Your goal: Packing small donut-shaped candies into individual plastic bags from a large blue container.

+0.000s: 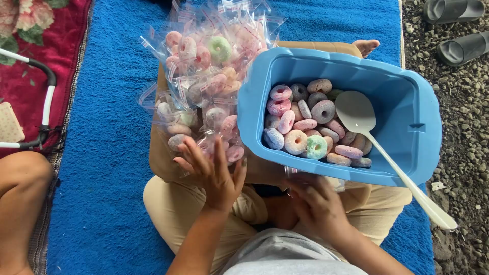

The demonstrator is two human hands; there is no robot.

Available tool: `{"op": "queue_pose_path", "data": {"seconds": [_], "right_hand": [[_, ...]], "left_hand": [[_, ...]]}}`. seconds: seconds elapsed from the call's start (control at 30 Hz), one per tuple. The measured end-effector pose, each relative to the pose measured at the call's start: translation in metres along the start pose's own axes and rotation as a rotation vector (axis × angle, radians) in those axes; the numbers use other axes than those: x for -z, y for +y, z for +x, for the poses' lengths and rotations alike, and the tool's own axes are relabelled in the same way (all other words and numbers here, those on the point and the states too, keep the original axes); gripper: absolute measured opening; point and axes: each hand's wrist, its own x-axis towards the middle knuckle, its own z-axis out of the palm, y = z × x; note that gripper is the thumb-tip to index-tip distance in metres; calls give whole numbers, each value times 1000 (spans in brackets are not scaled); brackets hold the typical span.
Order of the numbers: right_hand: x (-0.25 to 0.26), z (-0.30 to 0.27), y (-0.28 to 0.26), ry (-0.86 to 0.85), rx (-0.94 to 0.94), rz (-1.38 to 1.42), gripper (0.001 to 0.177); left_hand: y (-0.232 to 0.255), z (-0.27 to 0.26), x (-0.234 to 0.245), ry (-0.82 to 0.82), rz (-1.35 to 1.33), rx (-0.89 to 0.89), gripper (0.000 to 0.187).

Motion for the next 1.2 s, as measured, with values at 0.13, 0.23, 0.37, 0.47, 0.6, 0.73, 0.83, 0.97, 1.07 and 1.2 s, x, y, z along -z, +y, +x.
{"op": "queue_pose_path", "data": {"seconds": [0.13, 0.23, 0.37, 0.47, 0.6, 0.73, 0.83, 0.97, 1.07, 1.2], "right_hand": [[10, -32, 25, 53, -56, -147, 35], [11, -37, 30, 58, -86, -214, 36], [2, -39, 34, 71, -36, -236, 36], [1, -33, 31, 64, -17, -247, 34], [2, -35, 33, 78, 5, -283, 31], [-12, -19, 27, 45, 108, -316, 31], [-24, 25, -8, -129, 303, -223, 40], [-54, 64, -24, 155, 479, -171, 34], [-65, 75, -20, 165, 440, -196, 39], [-55, 85, -33, 168, 381, -280, 38]], "left_hand": [[6, 15, 4, -95, 93, 30, 79], [4, 15, 5, -56, 35, 47, 84], [-3, 3, 8, 77, 5, -27, 76], [-5, -3, 13, 141, -18, -36, 74], [-10, -16, 22, 257, -56, -14, 69], [-13, -28, 26, 197, -103, 134, 76], [-15, -31, 20, 229, -114, 194, 74], [-15, -27, 22, 371, -278, 259, 73], [-22, -34, 20, 417, -418, 398, 73], [-19, -45, 22, 434, -473, 536, 58]]}}
